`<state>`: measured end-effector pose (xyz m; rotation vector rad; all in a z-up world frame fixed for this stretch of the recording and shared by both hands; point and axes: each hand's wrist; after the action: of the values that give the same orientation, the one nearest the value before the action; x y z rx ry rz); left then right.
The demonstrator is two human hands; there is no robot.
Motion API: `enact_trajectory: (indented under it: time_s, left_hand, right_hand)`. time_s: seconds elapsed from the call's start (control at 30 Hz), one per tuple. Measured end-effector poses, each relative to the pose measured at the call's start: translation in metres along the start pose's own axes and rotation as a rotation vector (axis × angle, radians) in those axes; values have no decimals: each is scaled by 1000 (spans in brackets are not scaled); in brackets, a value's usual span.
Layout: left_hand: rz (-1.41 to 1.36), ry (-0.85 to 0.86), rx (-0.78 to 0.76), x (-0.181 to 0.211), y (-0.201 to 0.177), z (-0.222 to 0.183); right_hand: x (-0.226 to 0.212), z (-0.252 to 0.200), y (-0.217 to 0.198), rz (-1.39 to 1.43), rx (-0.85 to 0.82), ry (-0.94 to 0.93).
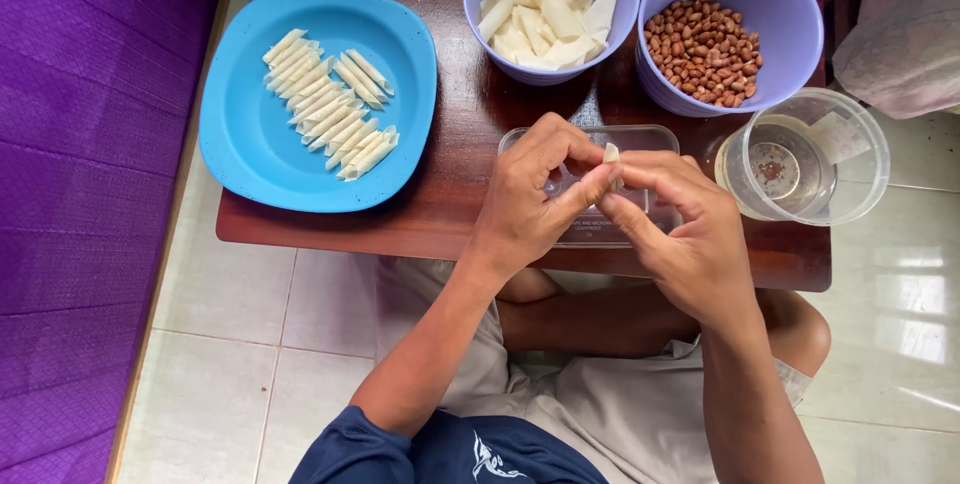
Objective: Assembling nut rolls by placing peanuts inside thin wrappers and rolling them into tight cylinders.
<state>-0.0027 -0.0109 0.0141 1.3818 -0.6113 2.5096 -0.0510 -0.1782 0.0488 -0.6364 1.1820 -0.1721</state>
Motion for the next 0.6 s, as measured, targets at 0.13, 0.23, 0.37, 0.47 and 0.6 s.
enact_trajectory:
  time_s: [0.13,0.23,0.37,0.47,0.6]
  left_hand:
    - [0,-36,-26,0,7,-5]
    - [32,-86,5,2,11,-4]
    - [-79,-128,-38,0,11,-2]
    - [-128,-135,-75,-7,13,1]
    - [-194,-116,-21,-5,7,11]
  right_hand:
    - [4,-2,0,-96,43,-37]
    - [7,-1,1,-147,61,-51]
    - [6,-2,-1,-187,50,-51]
    - [7,-2,-1,-245,38,-42]
    - [19,-3,2,-250,60,-59]
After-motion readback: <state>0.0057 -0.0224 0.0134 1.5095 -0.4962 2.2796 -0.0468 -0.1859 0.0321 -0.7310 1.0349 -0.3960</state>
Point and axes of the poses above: each hand's wrist, its own z-axis towards the middle knuckle, its own y-axis out of the palm, x = y × z, and after that the axes turned 15 degrees about -x, right-handed
